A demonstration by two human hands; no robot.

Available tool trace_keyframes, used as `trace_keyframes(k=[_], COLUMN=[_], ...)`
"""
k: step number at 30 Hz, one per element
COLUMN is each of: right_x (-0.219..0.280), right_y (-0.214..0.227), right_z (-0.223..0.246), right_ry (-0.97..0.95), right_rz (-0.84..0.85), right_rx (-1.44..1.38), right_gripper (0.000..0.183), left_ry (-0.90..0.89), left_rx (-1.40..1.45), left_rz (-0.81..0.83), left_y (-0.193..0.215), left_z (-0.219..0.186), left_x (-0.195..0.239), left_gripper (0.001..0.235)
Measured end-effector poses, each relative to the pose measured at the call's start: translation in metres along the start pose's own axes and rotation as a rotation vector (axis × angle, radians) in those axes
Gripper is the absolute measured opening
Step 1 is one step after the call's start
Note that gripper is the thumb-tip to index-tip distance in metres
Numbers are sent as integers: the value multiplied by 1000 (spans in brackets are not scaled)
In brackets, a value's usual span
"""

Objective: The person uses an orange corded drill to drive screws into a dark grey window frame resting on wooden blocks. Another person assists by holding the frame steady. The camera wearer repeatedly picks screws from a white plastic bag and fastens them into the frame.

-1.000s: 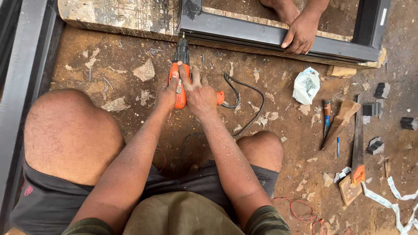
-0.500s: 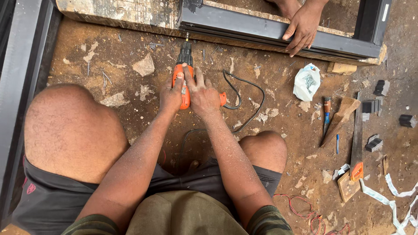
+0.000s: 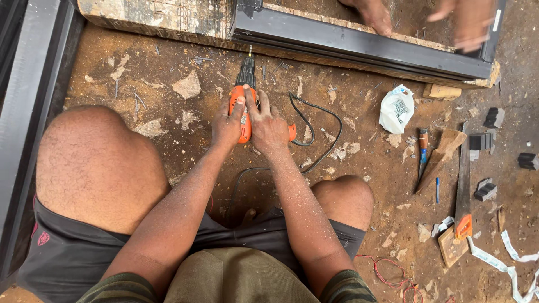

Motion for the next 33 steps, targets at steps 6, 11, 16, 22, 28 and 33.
trace_keyframes(k=[6, 11, 16, 22, 28, 33], right_x=[3, 6, 9, 13, 14, 13], right_y=[-2, -9, -11, -12, -9, -9], right_z=[-2, -7, -10, -13, -13, -11], right_ry=[-19, -40, -52, -64, -76, -46], right_rz=[40, 99, 77, 105, 126, 86], right_rx=[-2, -45, -73, -67, -71, -68], right_gripper=[90, 91, 90, 91, 94, 95], left_ry=[64, 39, 142, 67, 56, 102], left_rx=[-27, 1, -104, -106, -109, -79], left_rz=[10, 14, 54, 37, 34, 38], left_y=[-3, -5, -8, -11, -12, -13], left_z=[-1, -8, -3, 3, 9, 6], left_x=[7, 11, 13, 10, 6, 10], left_gripper=[60, 57, 56, 58, 57, 58])
Point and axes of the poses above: each hand's wrist, its own x-axis away from the middle knuckle, its own y-axis out of the back of the hand, z = x × y, the point moved 7 cm from there along -x, towards the middle knuckle, and after that the axes turned 2 degrees about -x, right-handed, at the moved point
